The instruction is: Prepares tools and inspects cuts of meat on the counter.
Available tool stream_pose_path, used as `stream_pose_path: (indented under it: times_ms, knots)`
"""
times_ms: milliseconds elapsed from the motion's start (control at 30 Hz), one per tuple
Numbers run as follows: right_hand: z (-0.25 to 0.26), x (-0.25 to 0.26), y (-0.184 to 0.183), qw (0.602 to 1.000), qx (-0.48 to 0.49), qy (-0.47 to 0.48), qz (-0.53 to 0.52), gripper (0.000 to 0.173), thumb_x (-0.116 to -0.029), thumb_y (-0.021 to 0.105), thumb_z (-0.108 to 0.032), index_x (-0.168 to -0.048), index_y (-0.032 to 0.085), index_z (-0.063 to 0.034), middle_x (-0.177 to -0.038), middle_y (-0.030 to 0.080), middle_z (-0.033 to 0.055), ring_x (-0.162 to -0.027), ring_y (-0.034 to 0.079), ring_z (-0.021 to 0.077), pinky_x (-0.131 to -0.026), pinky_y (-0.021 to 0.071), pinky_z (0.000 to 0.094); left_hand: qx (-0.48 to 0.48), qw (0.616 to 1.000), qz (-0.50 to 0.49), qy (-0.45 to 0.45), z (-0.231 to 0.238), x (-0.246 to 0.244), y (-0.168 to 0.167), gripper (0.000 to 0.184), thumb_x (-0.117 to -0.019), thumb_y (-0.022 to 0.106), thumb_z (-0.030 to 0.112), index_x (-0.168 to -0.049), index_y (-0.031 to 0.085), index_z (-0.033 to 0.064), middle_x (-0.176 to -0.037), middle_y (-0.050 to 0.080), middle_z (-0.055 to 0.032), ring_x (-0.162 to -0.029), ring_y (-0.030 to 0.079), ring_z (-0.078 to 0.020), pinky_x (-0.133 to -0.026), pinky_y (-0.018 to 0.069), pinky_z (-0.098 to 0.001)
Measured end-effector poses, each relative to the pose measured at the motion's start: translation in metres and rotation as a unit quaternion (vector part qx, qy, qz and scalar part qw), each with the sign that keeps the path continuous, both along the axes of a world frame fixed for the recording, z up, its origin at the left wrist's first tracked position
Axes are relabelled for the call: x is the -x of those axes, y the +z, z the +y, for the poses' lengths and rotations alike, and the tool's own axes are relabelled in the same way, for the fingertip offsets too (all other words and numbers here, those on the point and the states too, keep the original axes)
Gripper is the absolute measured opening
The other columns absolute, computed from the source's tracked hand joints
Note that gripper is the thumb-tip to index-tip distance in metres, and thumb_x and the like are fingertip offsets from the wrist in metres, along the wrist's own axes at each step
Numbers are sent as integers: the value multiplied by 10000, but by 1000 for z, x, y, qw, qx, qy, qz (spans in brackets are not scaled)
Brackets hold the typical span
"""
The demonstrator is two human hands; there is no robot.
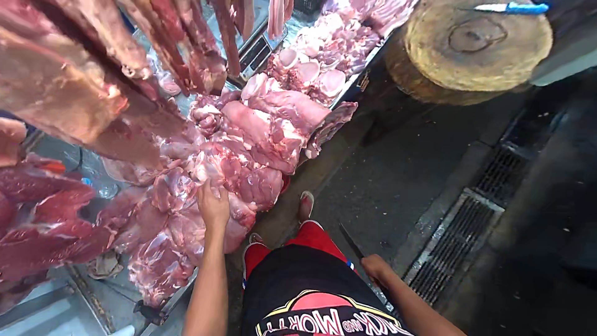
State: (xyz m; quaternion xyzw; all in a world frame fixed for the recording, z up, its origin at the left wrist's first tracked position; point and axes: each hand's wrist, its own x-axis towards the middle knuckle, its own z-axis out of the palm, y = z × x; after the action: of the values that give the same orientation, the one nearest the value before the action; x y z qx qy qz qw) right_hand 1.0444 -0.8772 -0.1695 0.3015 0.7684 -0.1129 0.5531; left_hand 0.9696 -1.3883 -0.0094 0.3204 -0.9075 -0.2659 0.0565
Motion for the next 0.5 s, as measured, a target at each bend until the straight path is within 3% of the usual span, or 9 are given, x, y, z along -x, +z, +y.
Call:
stream_pose_path:
  times_ms: [67, 133, 233, 333, 400, 500]
  knots:
    - [17, 28, -13, 1000, 9, 8, -15, 380, -1058, 477, -256, -1096, 669, 69, -1014, 669, 226, -854, 656, 304, -787, 543, 508, 32, 998, -57, -13, 3, 26, -33, 670, -981, 584, 390, -1530, 452, 29, -1541, 478, -218, -1459, 418, -376, -1202, 328, -555]
    - [41, 57, -12, 999, 22, 11, -24, 366, -1060, 480, -249, -1096, 666, 65, -1012, 663, 218, -853, 645, 300, -789, 532, 508, -8, 987, -157, -25, 13, 43, -45, 799, -991, 577, 501, -1612, 318, 69, -1545, 483, -208, -1455, 429, -385, -1192, 327, -612]
    - [82, 105, -13, 999, 34, 0, -1, 389, -1060, 491, -266, -1082, 676, 75, -1005, 672, 252, -851, 661, 347, -788, 545, 550, -37, 990, -137, 26, 38, 78, -23, 720, -959, 630, 357, -1574, 395, 67, -1438, 589, -198, -1354, 546, -356, -1145, 399, -597]
    - [112, 146, -4, 999, 9, -29, 20, 396, -1065, 477, -265, -1053, 659, 86, -964, 648, 270, -799, 638, 352, -742, 528, 563, -6, 992, -124, 36, 46, 138, 0, 665, -975, 627, 302, -1535, 428, 4, -1428, 573, -248, -1352, 539, -387, -1139, 422, -562]
    - [127, 169, -2, 998, -11, -57, 18, 388, -1060, 473, -260, -1078, 656, 82, -966, 652, 265, -793, 645, 344, -740, 537, 559, 23, 991, -131, 13, 36, 181, -10, 696, -968, 646, 267, -1562, 387, 13, -1469, 527, -273, -1372, 508, -423, -1143, 398, -600]
    - [146, 189, 4, 996, -21, -85, 18, 368, -1053, 486, -287, -1047, 636, 48, -806, 602, 181, -636, 574, 264, -615, 522, 488, 70, 986, -150, 6, 6, 243, -28, 693, -938, 666, 262, -1543, 416, 39, -1422, 556, -281, -1307, 552, -459, -1068, 438, -671]
